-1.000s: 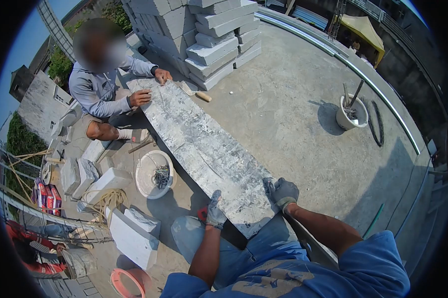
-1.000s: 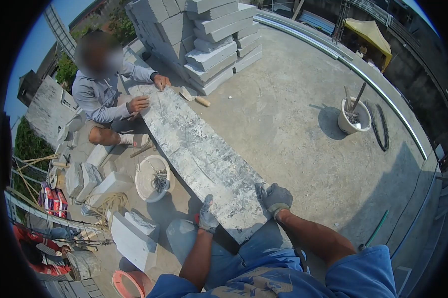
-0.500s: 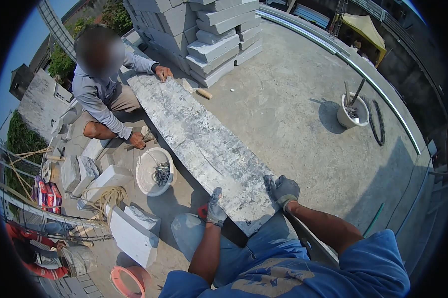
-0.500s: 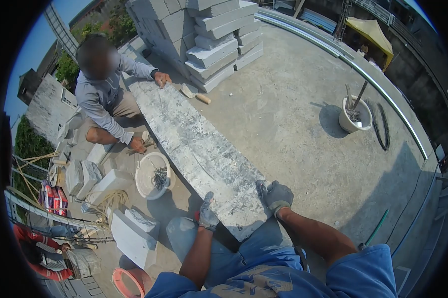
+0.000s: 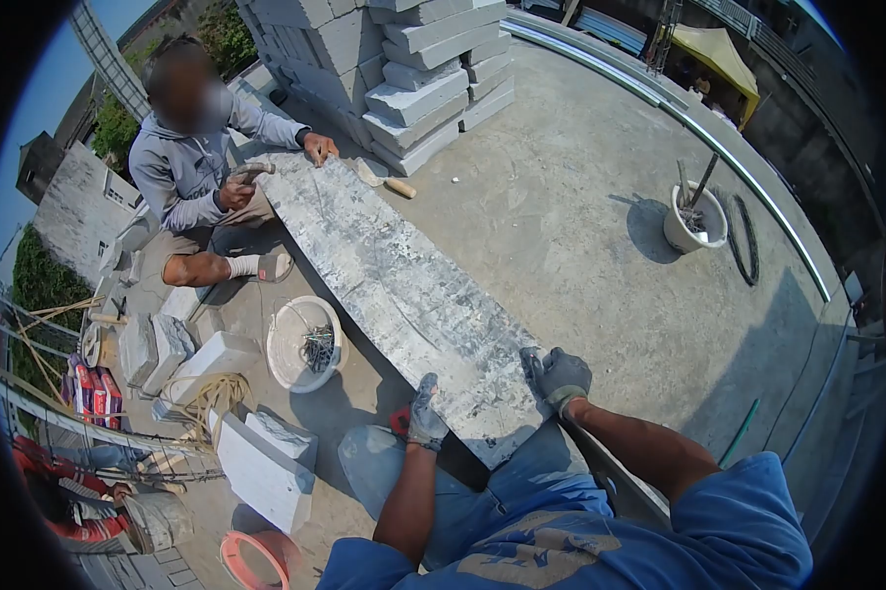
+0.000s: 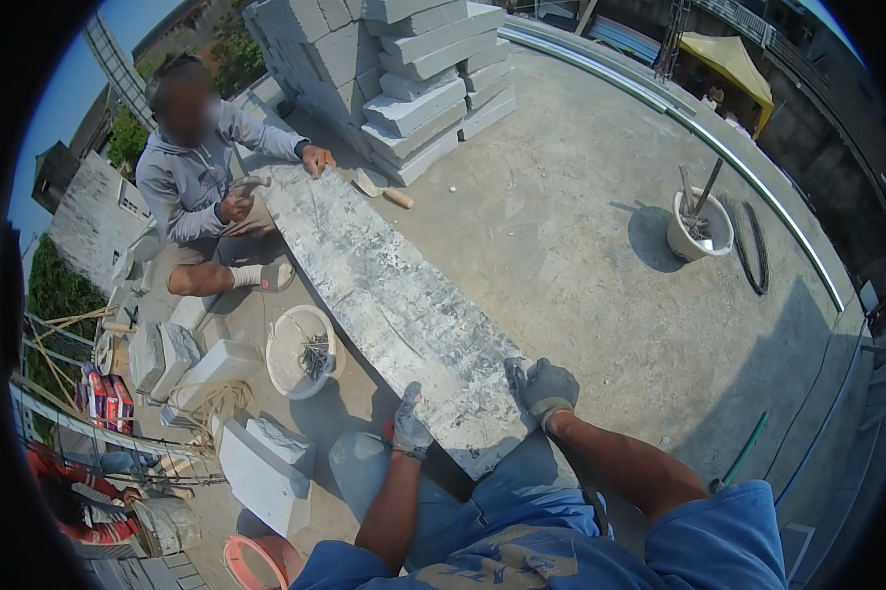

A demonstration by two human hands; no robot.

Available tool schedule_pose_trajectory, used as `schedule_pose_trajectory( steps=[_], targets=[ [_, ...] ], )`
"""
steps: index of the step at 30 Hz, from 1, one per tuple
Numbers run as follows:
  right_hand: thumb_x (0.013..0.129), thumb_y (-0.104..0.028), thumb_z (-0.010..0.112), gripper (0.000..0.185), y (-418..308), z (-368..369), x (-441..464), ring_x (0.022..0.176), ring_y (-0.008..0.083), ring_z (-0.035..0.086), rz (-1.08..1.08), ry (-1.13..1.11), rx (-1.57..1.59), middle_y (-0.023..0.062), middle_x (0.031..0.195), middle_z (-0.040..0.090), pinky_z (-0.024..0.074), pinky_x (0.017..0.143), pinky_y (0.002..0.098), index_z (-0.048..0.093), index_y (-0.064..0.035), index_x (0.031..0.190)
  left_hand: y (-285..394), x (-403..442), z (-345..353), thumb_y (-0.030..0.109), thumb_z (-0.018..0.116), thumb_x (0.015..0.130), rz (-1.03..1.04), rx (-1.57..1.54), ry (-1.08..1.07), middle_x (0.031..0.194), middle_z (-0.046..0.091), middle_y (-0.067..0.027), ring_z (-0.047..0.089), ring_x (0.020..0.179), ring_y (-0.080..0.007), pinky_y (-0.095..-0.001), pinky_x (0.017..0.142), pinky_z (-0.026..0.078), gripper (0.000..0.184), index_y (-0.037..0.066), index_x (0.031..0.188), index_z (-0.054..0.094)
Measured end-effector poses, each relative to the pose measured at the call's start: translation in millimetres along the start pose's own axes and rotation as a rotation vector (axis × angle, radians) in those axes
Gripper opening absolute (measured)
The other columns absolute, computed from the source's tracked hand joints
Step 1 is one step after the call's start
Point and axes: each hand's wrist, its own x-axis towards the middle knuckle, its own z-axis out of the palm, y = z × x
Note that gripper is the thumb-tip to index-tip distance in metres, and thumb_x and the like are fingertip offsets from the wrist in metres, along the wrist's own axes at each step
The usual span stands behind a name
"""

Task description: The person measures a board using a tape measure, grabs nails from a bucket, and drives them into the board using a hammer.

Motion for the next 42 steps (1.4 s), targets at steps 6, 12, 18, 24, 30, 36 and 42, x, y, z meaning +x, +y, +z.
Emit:
schedule_pose_trajectory(
  steps=[6, 12, 18, 24, 30, 36, 42],
  targets=[
    [0.090, -0.062, 0.057, 0.051, -3.5, -4.9, -2.4, 0.085, 0.0330, 0.070, 0.008, -0.012, -0.004, 0.0126, 0.082, 0.072, 0.0527, 0.079, 0.0449, 0.070, -0.0126, 0.086, 10.2, -19.5, 34.5, 0.026, 0.060, 0.098, -0.029, -0.063, 0.031, 0.088, 0.068, -0.0066, 0.069, 0.071, -0.0244, -0.0432, 0.070, 0.061, 0.023, 0.012, 0.117, 0.060],
    [0.090, -0.062, 0.057, 0.051, -1.3, -1.2, -0.2, 0.085, 0.0328, 0.071, 0.010, -0.005, -0.002, 0.0124, 0.082, 0.072, 0.0527, 0.079, 0.0445, 0.070, -0.0130, 0.086, 11.9, -22.8, 30.5, 0.012, 0.060, 0.091, -0.014, 0.024, 0.032, 0.138, 0.057, -0.0097, 0.057, 0.125, -0.0302, -0.0469, 0.101, 0.052, 0.053, 0.007, 0.143, 0.050],
    [0.090, -0.061, 0.058, 0.050, -1.5, -2.3, -1.2, 0.085, 0.0328, 0.071, 0.004, 0.005, -0.007, 0.0124, 0.082, 0.072, 0.0528, 0.079, 0.0445, 0.070, -0.0133, 0.086, 19.2, -39.2, 56.6, 0.014, 0.060, 0.093, -0.008, 0.002, 0.055, 0.134, 0.060, -0.0105, 0.061, 0.119, -0.0306, -0.0475, 0.098, 0.054, 0.050, 0.008, 0.142, 0.051],
    [0.089, -0.060, 0.060, 0.048, 1.9, 2.5, 0.8, 0.084, 0.0334, 0.071, -0.004, 0.010, -0.001, 0.0128, 0.082, 0.072, 0.0528, 0.079, 0.0448, 0.070, -0.0133, 0.085, 17.9, -41.0, 56.8, 0.015, 0.060, 0.094, 0.031, -0.024, 0.024, 0.132, 0.060, -0.0108, 0.061, 0.118, -0.0305, -0.0480, 0.098, 0.054, 0.049, 0.008, 0.141, 0.051],
    [0.089, -0.060, 0.060, 0.048, -6.5, -9.3, -3.8, 0.085, 0.0334, 0.071, 0.026, -0.014, 0.013, 0.0132, 0.082, 0.073, 0.0529, 0.079, 0.0447, 0.070, -0.0130, 0.084, 9.1, -12.0, 17.5, 0.013, 0.059, 0.093, -0.085, -0.079, -0.109, 0.134, 0.059, -0.0113, 0.059, 0.121, -0.0313, -0.0484, 0.100, 0.052, 0.050, 0.007, 0.141, 0.051],
    [0.089, -0.060, 0.060, 0.049, -3.6, -6.0, -2.1, 0.085, 0.0331, 0.071, 0.024, -0.015, 0.009, 0.0131, 0.082, 0.073, 0.0528, 0.079, 0.0446, 0.070, -0.0131, 0.085, 8.9, -18.7, 24.2, 0.014, 0.060, 0.092, -0.023, -0.024, -0.010, 0.136, 0.057, -0.0110, 0.058, 0.123, -0.0328, -0.0501, 0.104, 0.050, 0.051, 0.008, 0.142, 0.050],
    [0.090, -0.059, 0.060, 0.048, -4.4, -7.5, -3.3, 0.086, 0.0330, 0.071, 0.020, -0.010, 0.004, 0.0131, 0.083, 0.073, 0.0528, 0.079, 0.0445, 0.070, -0.0129, 0.086, 13.2, -21.2, 27.8, 0.014, 0.061, 0.092, -0.104, -0.099, -0.125, 0.136, 0.058, -0.0098, 0.057, 0.124, -0.0321, -0.0495, 0.102, 0.051, 0.053, 0.009, 0.143, 0.049]
  ],
)
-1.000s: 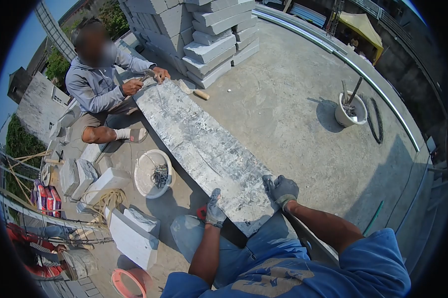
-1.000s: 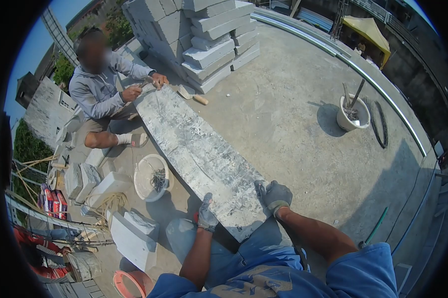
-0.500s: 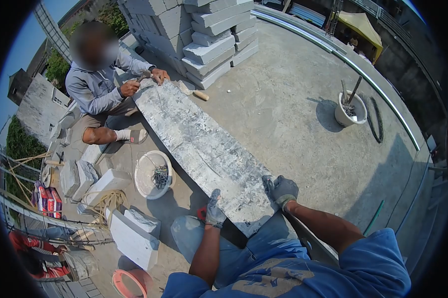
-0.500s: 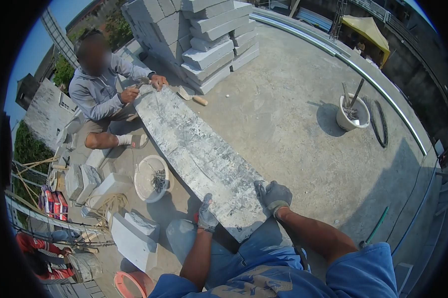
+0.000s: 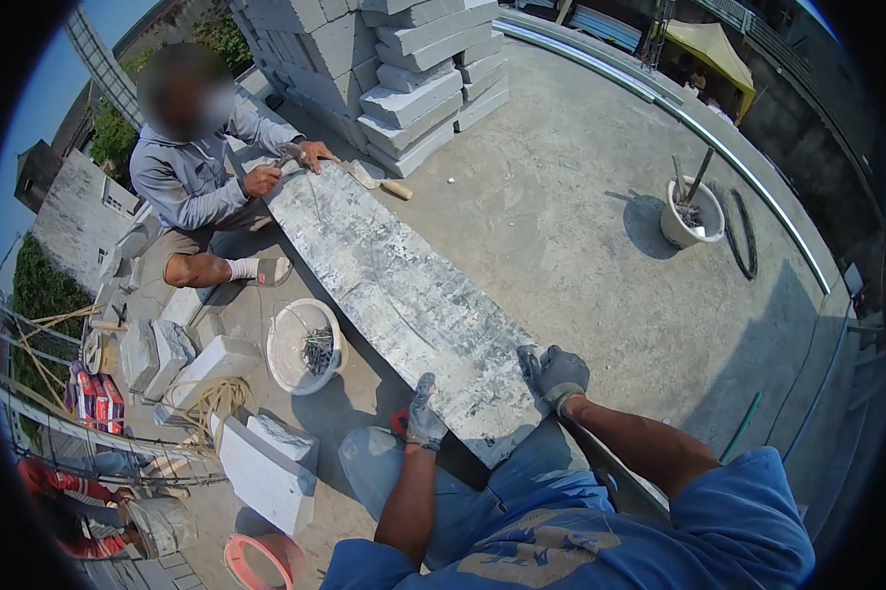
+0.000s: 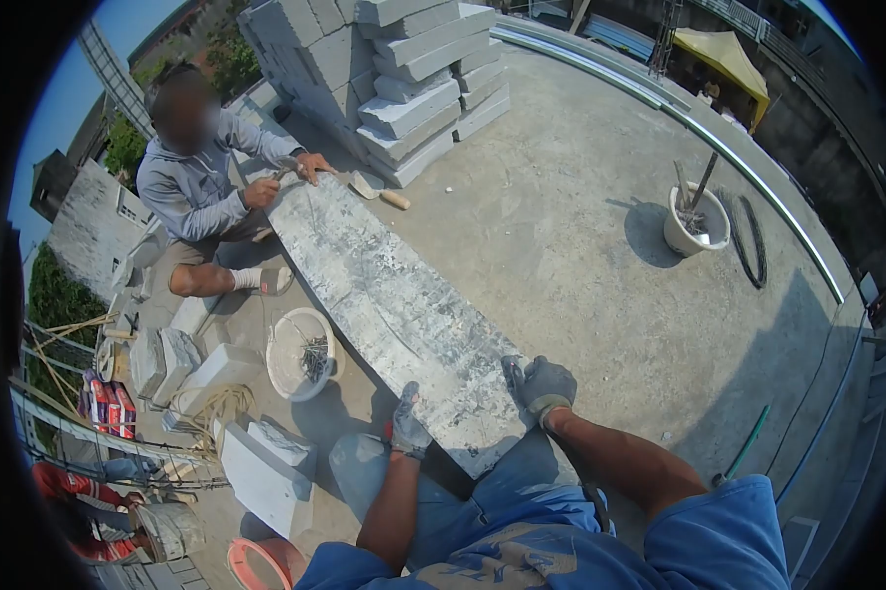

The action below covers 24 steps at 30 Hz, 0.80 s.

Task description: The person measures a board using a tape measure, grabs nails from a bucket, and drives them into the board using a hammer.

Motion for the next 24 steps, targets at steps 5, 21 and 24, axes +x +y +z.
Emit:
schedule_pose_trajectory(
  steps=[5, 21, 24],
  targets=[
    [0.090, -0.058, 0.059, 0.047, 0.1, 0.4, -0.2, 0.087, 0.0331, 0.070, -0.005, -0.004, -0.007, 0.0133, 0.084, 0.073, 0.0528, 0.080, 0.0444, 0.070, -0.0125, 0.087, -4.4, 9.3, -15.5, 0.013, 0.064, 0.088, 0.089, 0.082, 0.073, 0.136, 0.058, -0.0076, 0.057, 0.125, -0.0285, -0.0456, 0.103, 0.050, 0.057, 0.007, 0.143, 0.050],
    [0.090, -0.056, 0.061, 0.044, 6.6, 11.1, 3.7, 0.078, 0.0335, 0.069, -0.039, 0.048, -0.002, 0.0120, 0.076, 0.070, 0.0520, 0.074, 0.0455, 0.067, -0.0126, 0.083, -0.7, -9.9, 14.5, 0.010, 0.063, 0.087, 0.099, 0.115, 0.123, 0.142, 0.054, -0.0062, 0.053, 0.129, -0.0269, -0.0457, 0.105, 0.049, 0.057, 0.006, 0.143, 0.051],
    [0.090, -0.056, 0.061, 0.044, 6.5, 10.3, 2.8, 0.078, 0.0333, 0.069, -0.036, 0.051, 0.016, 0.0120, 0.075, 0.070, 0.0521, 0.073, 0.0459, 0.067, -0.0127, 0.082, 0.1, -16.5, 29.2, 0.010, 0.062, 0.087, 0.149, 0.155, 0.186, 0.142, 0.054, -0.0067, 0.052, 0.130, -0.0268, -0.0449, 0.106, 0.048, 0.057, 0.005, 0.143, 0.051]
  ],
)
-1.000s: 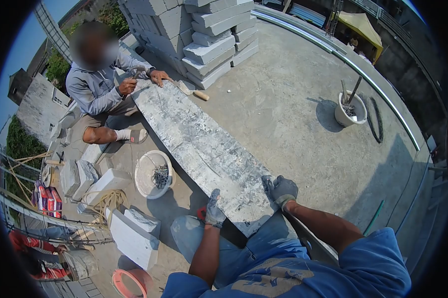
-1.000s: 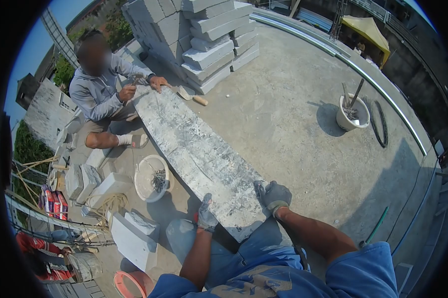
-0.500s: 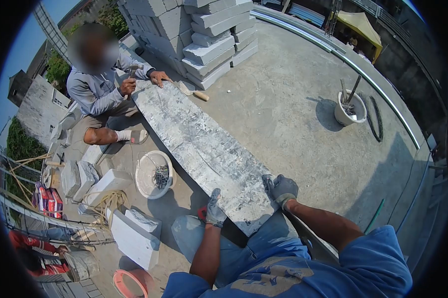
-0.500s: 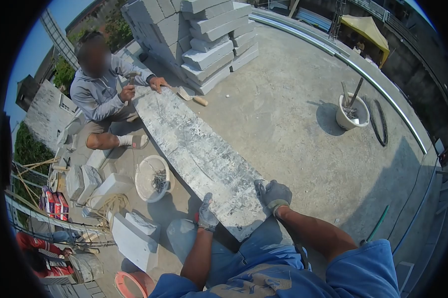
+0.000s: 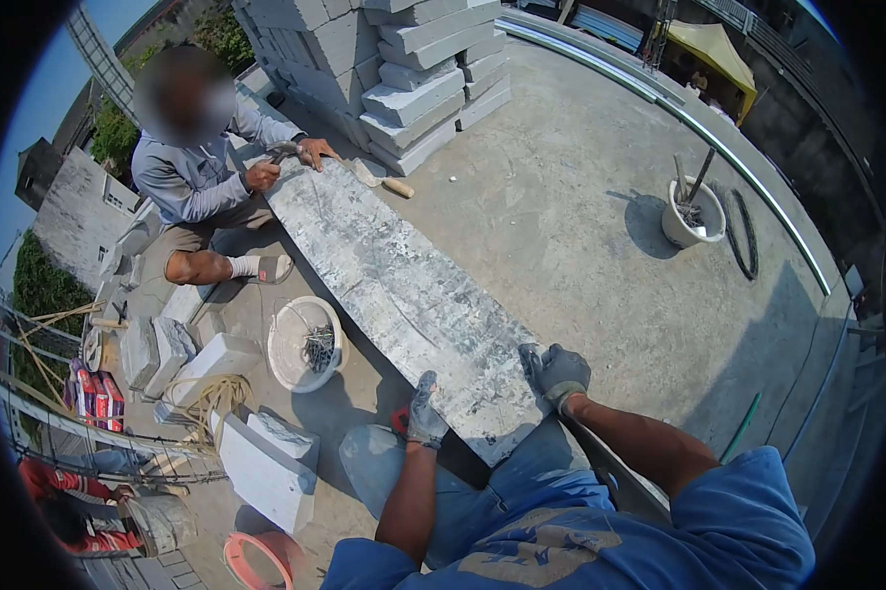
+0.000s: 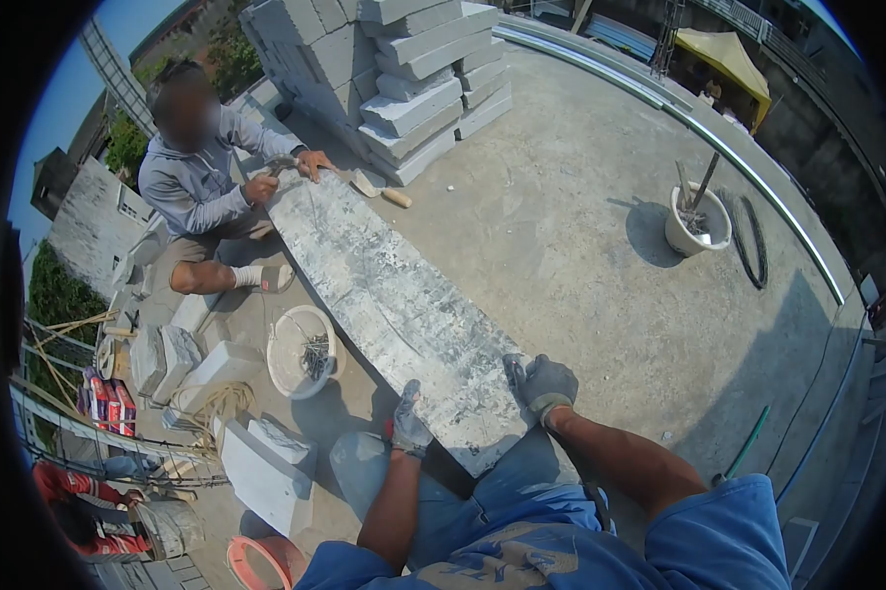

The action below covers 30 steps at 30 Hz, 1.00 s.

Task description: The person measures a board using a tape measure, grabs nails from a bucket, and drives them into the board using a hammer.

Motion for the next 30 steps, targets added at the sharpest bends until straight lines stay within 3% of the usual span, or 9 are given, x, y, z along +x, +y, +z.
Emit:
schedule_pose_trajectory(
  steps=[6, 10, 30],
  targets=[
    [0.090, -0.058, 0.060, 0.047, -2.7, -2.8, 0.9, 0.082, 0.0336, 0.070, 0.022, -0.024, -0.023, 0.0129, 0.080, 0.072, 0.0525, 0.077, 0.0456, 0.069, -0.0126, 0.084, -16.4, 32.4, -41.0, 0.010, 0.062, 0.088, -0.019, -0.059, -0.102, 0.142, 0.055, -0.0082, 0.053, 0.128, -0.0266, -0.0423, 0.110, 0.044, 0.058, 0.003, 0.144, 0.049],
    [0.090, -0.061, 0.057, 0.050, -6.0, -8.2, -0.5, 0.088, 0.0333, 0.070, 0.045, -0.065, -0.026, 0.0131, 0.084, 0.073, 0.0525, 0.081, 0.0445, 0.071, -0.0125, 0.088, -10.3, 16.3, -22.1, 0.012, 0.063, 0.087, -0.006, -0.018, -0.071, 0.142, 0.055, -0.0090, 0.052, 0.130, -0.0255, -0.0412, 0.110, 0.043, 0.059, 0.002, 0.144, 0.049],
    [0.091, -0.058, 0.060, 0.046, -3.4, -4.1, -1.7, 0.081, 0.0352, 0.069, 0.012, -0.023, -0.009, 0.0136, 0.079, 0.071, 0.0518, 0.075, 0.0465, 0.066, -0.0125, 0.083, -6.6, 11.7, -15.6, 0.011, 0.064, 0.085, 0.024, 0.001, -0.029, 0.143, 0.055, -0.0076, 0.051, 0.132, -0.0266, -0.0436, 0.112, 0.042, 0.060, 0.003, 0.143, 0.051]
  ],
)
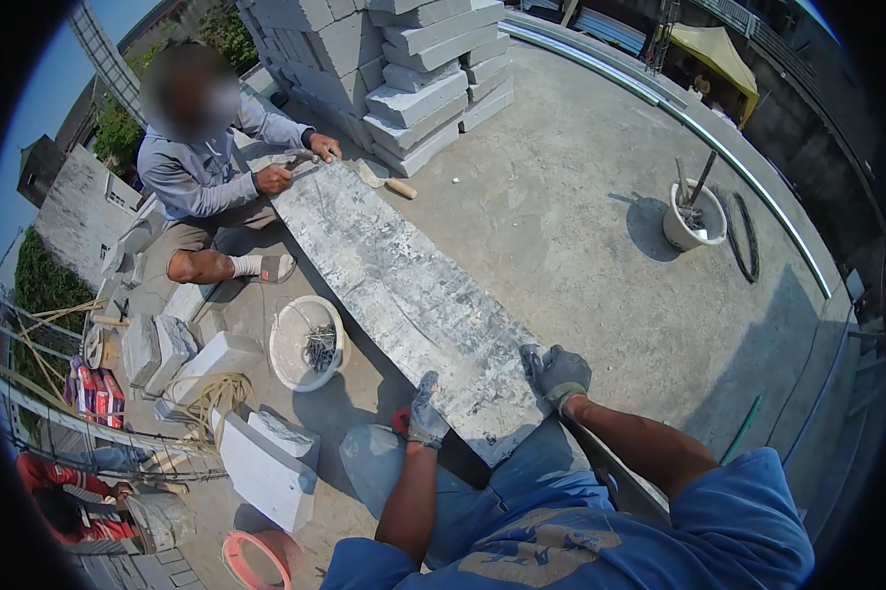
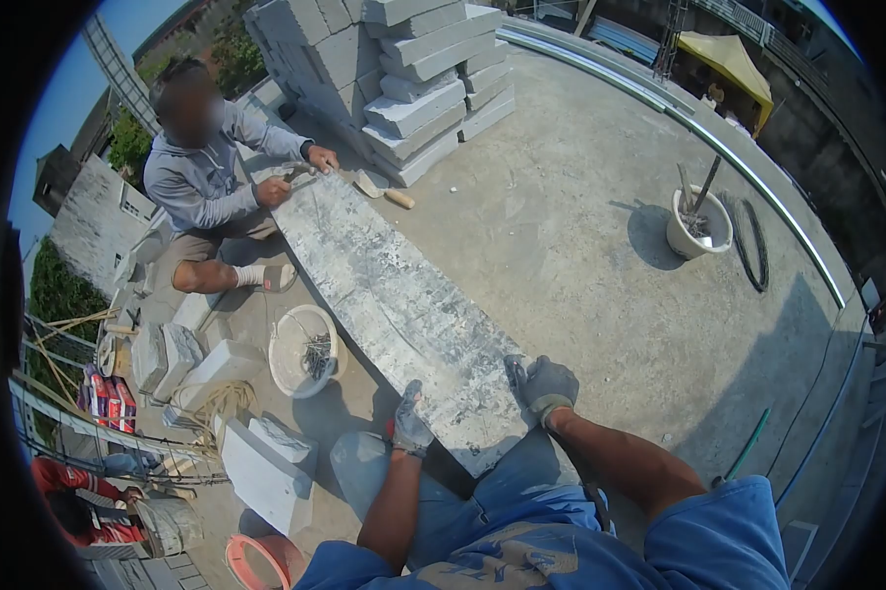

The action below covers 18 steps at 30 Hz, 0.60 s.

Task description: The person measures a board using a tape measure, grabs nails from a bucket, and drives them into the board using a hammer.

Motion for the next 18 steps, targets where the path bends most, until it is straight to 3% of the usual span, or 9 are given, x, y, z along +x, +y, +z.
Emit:
schedule_pose_trajectory(
  steps=[9, 17, 18],
  targets=[
    [0.092, -0.057, 0.059, 0.045, 2.5, 2.9, 0.9, 0.079, 0.0340, 0.069, -0.021, 0.013, -0.007, 0.0123, 0.077, 0.070, 0.0515, 0.074, 0.0465, 0.065, -0.0128, 0.083, 1.0, -3.0, 6.4, 0.016, 0.063, 0.088, 0.004, 0.016, -0.010, 0.144, 0.051, -0.0108, 0.050, 0.131, -0.0306, -0.0466, 0.111, 0.043, 0.064, 0.003, 0.147, 0.044],
    [0.092, -0.056, 0.059, 0.044, 0.3, 1.9, -0.7, 0.078, 0.0340, 0.069, -0.038, 0.044, -0.015, 0.0125, 0.076, 0.070, 0.0517, 0.074, 0.0467, 0.066, -0.0130, 0.082, -3.7, 6.0, -6.0, 0.012, 0.065, 0.083, 0.003, 0.014, 0.004, 0.147, 0.052, -0.0085, 0.047, 0.137, -0.0257, -0.0407, 0.116, 0.036, 0.065, 0.001, 0.145, 0.049],
    [0.091, -0.058, 0.059, 0.045, -1.6, -1.2, -0.4, 0.083, 0.0326, 0.069, -0.002, -0.001, -0.019, 0.0119, 0.081, 0.071, 0.0519, 0.078, 0.0451, 0.068, -0.0135, 0.086, -2.7, 6.0, -6.1, 0.012, 0.065, 0.083, 0.003, 0.014, 0.005, 0.147, 0.052, -0.0085, 0.047, 0.137, -0.0257, -0.0407, 0.116, 0.036, 0.065, 0.001, 0.145, 0.049]
  ],
)
